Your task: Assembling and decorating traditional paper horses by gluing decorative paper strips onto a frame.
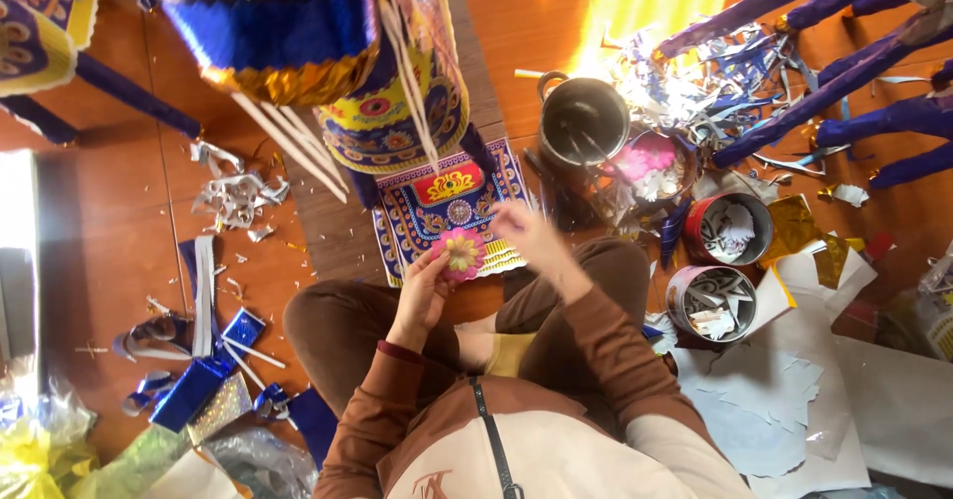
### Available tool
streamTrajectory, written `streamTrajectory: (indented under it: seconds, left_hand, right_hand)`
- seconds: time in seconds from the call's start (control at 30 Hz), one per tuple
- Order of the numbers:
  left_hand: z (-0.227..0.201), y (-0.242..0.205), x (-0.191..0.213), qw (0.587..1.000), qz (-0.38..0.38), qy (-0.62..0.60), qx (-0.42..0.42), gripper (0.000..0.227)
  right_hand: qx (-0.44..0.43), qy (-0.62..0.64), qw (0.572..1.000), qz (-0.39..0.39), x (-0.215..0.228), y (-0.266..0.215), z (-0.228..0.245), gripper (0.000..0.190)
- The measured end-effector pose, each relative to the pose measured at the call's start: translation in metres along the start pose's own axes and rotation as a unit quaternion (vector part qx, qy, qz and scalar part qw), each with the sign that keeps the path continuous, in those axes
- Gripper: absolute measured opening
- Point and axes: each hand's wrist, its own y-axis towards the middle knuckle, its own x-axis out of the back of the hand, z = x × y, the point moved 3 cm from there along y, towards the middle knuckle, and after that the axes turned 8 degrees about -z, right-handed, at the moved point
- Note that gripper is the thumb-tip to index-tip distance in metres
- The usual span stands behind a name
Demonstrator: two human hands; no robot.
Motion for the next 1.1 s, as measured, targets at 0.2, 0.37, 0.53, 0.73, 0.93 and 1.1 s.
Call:
streamTrajectory:
  seconds: [0.2,0.37,0.53,0.73,0.93,1.1]
  left_hand:
    - [-0.018,-0.013,-0.009,0.999,0.004,-0.031,0.011,0.026]
    - [-0.024,-0.018,-0.007,0.999,-0.007,0.009,-0.039,0.032]
    - [-0.001,0.015,0.025,0.997,-0.046,0.027,-0.056,0.034]
    - [-0.036,-0.026,-0.013,0.995,-0.048,0.008,-0.089,0.032]
    - [-0.052,-0.024,-0.008,0.993,-0.015,-0.035,-0.113,0.031]
    - [0.001,0.05,0.064,0.99,-0.022,-0.089,-0.105,0.025]
  right_hand:
    - [-0.018,-0.647,0.75,-0.136,0.102,0.079,-0.087,0.024]
    - [0.007,-0.592,0.789,-0.163,0.113,0.055,-0.079,0.012]
    - [-0.051,-0.541,0.828,-0.134,0.113,0.026,-0.057,0.033]
    - [-0.085,-0.231,0.962,-0.122,0.11,-0.014,-0.04,0.036]
    - [-0.095,-0.111,0.989,0.003,0.074,-0.068,0.043,0.032]
    - [-0.077,-0.19,0.976,0.067,0.06,-0.088,0.072,0.033]
